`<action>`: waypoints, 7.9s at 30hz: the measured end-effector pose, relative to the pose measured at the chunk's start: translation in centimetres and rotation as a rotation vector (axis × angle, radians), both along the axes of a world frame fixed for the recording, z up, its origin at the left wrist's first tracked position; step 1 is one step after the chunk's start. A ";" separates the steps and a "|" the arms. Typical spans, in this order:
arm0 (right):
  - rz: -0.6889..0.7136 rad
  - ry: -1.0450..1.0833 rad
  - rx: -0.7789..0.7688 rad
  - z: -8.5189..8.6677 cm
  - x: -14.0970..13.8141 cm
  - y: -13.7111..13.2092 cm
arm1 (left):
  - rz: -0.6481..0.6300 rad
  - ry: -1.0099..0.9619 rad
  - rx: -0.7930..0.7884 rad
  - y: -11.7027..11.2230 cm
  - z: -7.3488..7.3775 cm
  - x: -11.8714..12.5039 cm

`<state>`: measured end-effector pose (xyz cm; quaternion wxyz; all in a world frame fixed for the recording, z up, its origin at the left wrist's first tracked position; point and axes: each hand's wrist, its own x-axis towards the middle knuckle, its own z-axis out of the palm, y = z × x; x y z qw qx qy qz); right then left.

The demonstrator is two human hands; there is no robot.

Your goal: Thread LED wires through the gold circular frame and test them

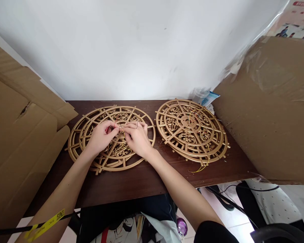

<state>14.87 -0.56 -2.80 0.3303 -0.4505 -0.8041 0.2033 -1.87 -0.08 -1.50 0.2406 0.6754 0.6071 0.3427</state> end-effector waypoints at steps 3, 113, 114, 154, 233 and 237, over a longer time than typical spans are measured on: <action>-0.032 0.016 -0.006 0.1 0.0 -0.1 | 0.003 -0.005 -0.009 0.0 0.1 0.0; -0.337 0.479 0.180 0.1 0.9 0.6 | -0.250 -0.127 -0.046 -0.4 0.6 0.4; -0.357 0.522 0.211 0.1 0.9 0.6 | -0.251 -0.137 -0.047 -0.4 0.7 0.4; -0.060 0.549 -0.114 0.0 -0.3 0.0 | -0.210 -0.257 0.020 -0.3 0.2 0.6; -0.019 0.950 -0.533 0.2 -0.8 0.4 | -0.045 -0.639 0.051 -0.6 -0.5 1.6; -0.028 0.902 -0.497 0.1 -0.7 0.4 | -0.035 -0.634 0.041 -0.7 -0.4 1.6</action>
